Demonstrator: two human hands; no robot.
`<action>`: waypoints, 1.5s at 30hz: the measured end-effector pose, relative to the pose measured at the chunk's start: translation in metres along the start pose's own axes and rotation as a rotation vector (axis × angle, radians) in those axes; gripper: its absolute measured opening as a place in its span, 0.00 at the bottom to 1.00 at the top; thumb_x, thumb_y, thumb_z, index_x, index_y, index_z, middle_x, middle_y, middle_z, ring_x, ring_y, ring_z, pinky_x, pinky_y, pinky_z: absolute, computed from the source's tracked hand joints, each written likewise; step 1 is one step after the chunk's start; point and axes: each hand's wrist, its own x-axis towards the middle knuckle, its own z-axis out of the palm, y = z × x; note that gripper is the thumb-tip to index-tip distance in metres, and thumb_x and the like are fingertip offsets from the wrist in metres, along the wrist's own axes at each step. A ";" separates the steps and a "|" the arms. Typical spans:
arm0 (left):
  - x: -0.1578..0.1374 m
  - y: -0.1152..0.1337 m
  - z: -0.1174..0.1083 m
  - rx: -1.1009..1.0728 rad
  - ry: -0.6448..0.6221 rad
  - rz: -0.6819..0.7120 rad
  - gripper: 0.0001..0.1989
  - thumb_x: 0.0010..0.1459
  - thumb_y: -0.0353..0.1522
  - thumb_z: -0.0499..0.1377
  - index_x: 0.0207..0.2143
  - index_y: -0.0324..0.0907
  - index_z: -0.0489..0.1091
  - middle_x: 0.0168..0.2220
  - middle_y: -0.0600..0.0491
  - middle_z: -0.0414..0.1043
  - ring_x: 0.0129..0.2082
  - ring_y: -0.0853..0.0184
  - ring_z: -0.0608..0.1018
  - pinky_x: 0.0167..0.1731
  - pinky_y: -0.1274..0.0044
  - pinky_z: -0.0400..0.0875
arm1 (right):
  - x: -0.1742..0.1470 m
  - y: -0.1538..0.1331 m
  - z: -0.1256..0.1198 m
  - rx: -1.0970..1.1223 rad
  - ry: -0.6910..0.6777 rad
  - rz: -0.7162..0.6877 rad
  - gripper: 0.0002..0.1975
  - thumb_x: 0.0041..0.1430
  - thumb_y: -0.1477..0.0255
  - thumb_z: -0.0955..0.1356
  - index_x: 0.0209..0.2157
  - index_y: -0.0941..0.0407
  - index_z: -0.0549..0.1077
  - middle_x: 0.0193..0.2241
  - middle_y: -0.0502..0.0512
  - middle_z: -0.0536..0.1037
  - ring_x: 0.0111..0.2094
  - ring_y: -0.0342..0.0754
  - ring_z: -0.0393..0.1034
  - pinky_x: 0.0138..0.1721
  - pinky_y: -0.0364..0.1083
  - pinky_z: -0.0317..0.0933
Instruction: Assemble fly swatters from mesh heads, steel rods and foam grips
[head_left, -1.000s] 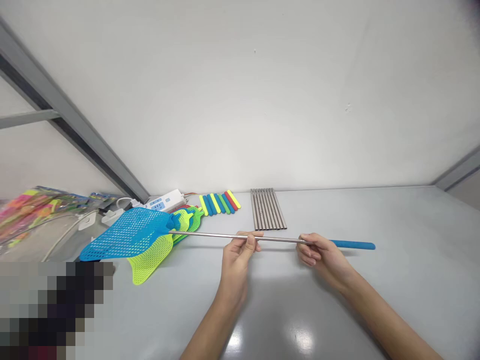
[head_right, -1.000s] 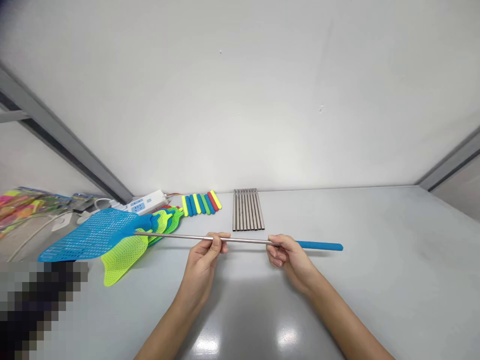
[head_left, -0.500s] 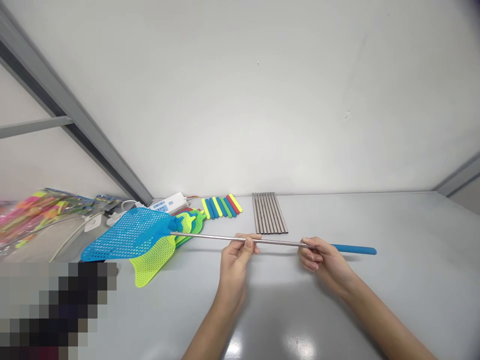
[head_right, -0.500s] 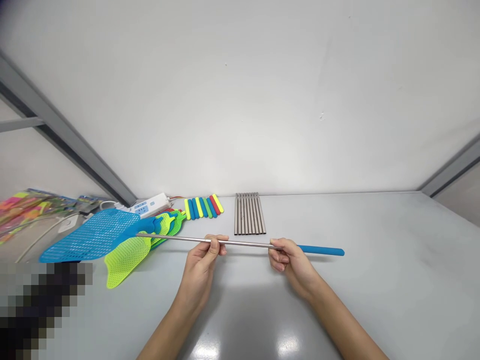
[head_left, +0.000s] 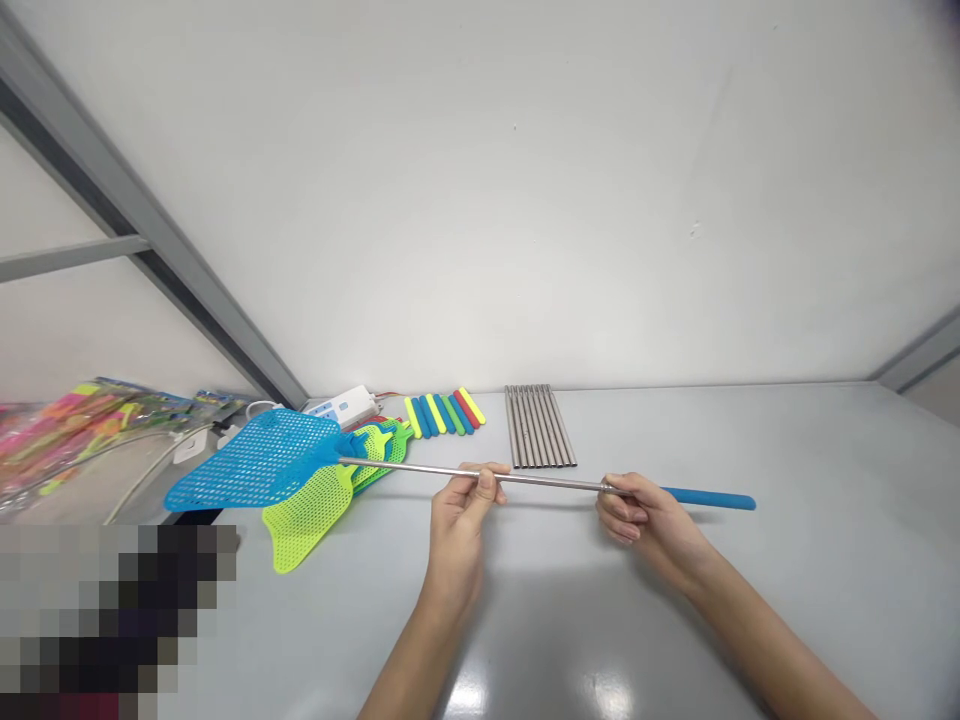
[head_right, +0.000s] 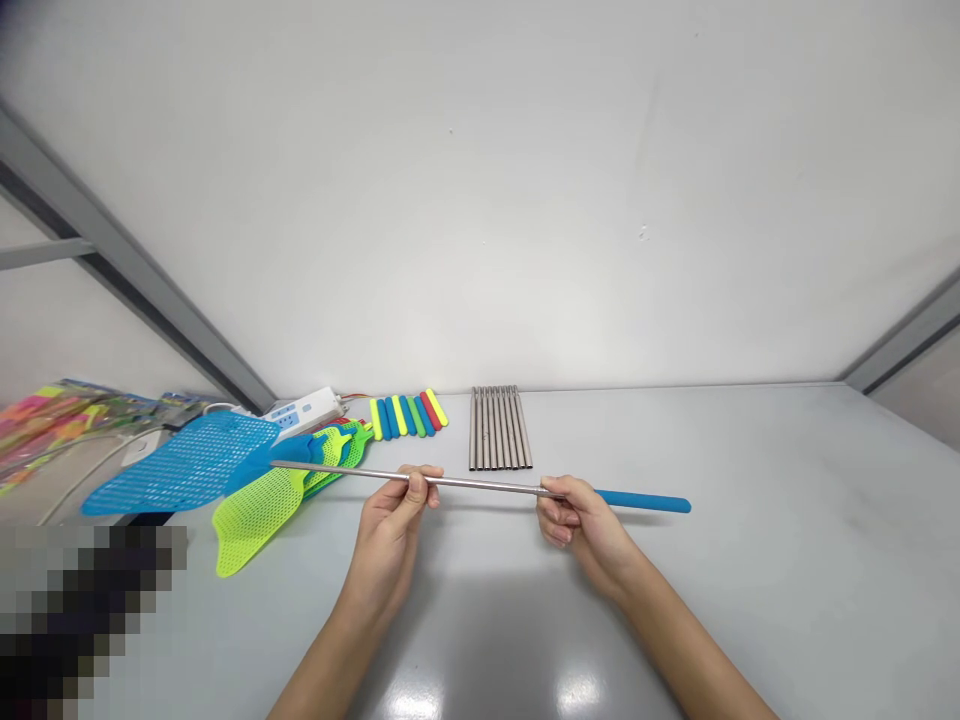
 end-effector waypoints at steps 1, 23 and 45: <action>0.000 0.000 0.000 -0.004 0.001 -0.001 0.12 0.49 0.36 0.56 0.18 0.39 0.64 0.25 0.55 0.64 0.26 0.72 0.64 0.35 0.79 0.56 | 0.000 0.000 0.000 0.011 0.001 -0.001 0.18 0.53 0.70 0.59 0.13 0.57 0.52 0.13 0.44 0.44 0.15 0.38 0.42 0.21 0.43 0.37; 0.000 0.002 -0.006 0.125 -0.030 0.131 0.10 0.50 0.37 0.55 0.28 0.40 0.71 0.23 0.54 0.61 0.25 0.70 0.64 0.31 0.78 0.57 | -0.001 -0.007 -0.015 -0.068 -0.055 -0.029 0.17 0.54 0.69 0.58 0.13 0.57 0.57 0.13 0.46 0.48 0.16 0.39 0.45 0.22 0.44 0.40; -0.013 0.003 0.012 -0.173 -0.112 0.044 0.11 0.53 0.37 0.50 0.28 0.40 0.67 0.26 0.53 0.62 0.26 0.71 0.66 0.30 0.78 0.60 | -0.003 0.010 0.009 0.124 -0.126 0.102 0.17 0.53 0.66 0.60 0.16 0.57 0.53 0.13 0.43 0.44 0.15 0.37 0.41 0.19 0.41 0.40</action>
